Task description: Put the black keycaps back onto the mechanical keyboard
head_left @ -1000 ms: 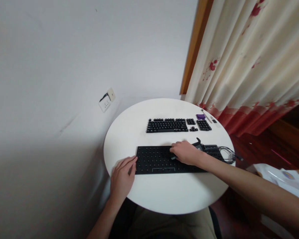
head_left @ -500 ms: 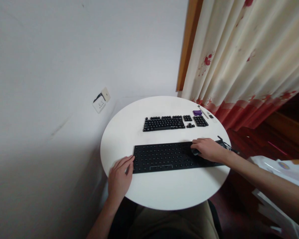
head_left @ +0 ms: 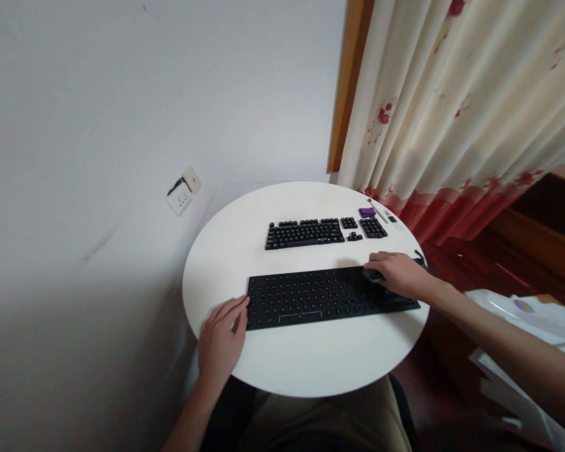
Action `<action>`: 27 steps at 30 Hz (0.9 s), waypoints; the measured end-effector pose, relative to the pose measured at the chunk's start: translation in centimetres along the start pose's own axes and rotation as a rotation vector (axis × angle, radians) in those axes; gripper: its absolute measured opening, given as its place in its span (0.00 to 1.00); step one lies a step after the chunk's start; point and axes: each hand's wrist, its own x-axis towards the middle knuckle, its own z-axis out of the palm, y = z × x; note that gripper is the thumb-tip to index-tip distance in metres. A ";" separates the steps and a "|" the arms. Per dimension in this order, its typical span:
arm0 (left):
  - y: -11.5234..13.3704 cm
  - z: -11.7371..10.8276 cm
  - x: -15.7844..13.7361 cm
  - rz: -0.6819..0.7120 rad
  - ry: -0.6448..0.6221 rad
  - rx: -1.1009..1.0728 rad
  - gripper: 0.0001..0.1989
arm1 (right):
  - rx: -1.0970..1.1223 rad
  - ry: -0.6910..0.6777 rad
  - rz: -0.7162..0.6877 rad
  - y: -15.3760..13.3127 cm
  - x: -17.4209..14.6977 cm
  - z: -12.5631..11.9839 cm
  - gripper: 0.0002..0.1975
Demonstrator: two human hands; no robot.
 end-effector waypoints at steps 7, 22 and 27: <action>0.0 0.0 0.0 -0.004 0.000 0.003 0.14 | -0.004 -0.038 -0.057 -0.9 0.8 1.2 0.12; -0.3 0.1 0.1 0.029 0.007 0.012 0.15 | -0.062 -0.092 0.169 5.3 -4.5 0.6 0.09; -0.3 0.2 0.1 0.037 0.020 0.024 0.15 | 0.001 -0.062 0.027 1.9 -2.2 0.7 0.14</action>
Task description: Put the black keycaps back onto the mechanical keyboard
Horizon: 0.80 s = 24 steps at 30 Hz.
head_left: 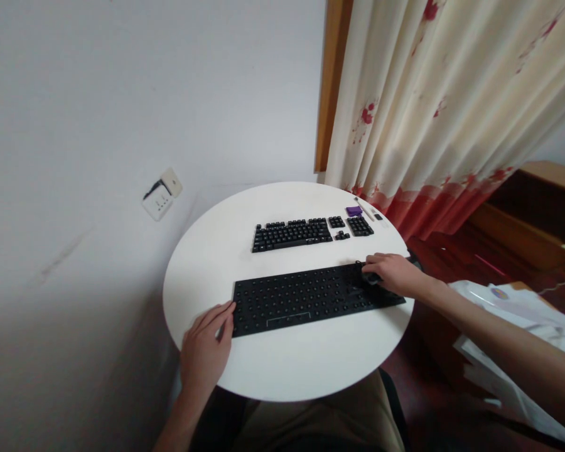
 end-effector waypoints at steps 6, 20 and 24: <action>0.1 -0.1 0.1 -0.001 -0.008 0.002 0.16 | -0.026 -0.039 0.091 2.6 -1.6 1.5 0.15; -0.2 0.0 0.1 0.002 -0.016 0.010 0.16 | -0.042 0.034 0.037 1.2 -0.2 0.2 0.16; 0.0 0.0 0.0 -0.009 -0.021 0.010 0.15 | -0.052 0.023 0.054 1.5 0.1 0.8 0.18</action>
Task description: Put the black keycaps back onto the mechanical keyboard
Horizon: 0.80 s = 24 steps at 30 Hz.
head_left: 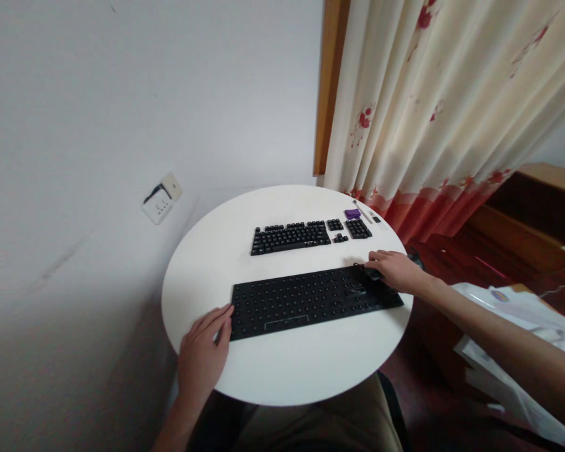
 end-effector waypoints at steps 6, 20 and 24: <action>-0.3 0.1 0.0 0.001 0.006 -0.001 0.16 | -0.058 -0.076 0.161 4.4 -3.1 1.3 0.09; -0.1 0.0 -0.1 0.005 0.009 -0.008 0.15 | 0.082 -0.012 0.088 0.7 -0.5 0.5 0.18; 0.0 0.0 -0.1 0.000 0.004 -0.016 0.15 | 0.070 -0.033 0.215 3.2 -2.2 1.5 0.13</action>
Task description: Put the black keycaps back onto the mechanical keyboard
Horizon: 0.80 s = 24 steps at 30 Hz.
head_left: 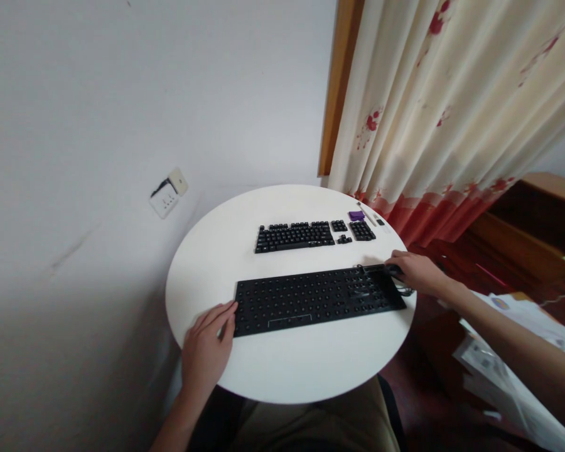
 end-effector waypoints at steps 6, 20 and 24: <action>0.3 -0.2 0.1 -0.017 0.001 -0.004 0.15 | -0.054 0.041 0.047 1.1 -1.2 -1.4 0.11; 1.2 -0.8 -0.4 -0.109 -0.016 0.005 0.14 | 0.237 0.036 -0.440 -20.3 8.0 -7.1 0.09; 1.5 -1.0 -0.5 -0.123 -0.030 0.011 0.13 | 0.200 0.018 -0.571 -27.4 10.9 -6.7 0.10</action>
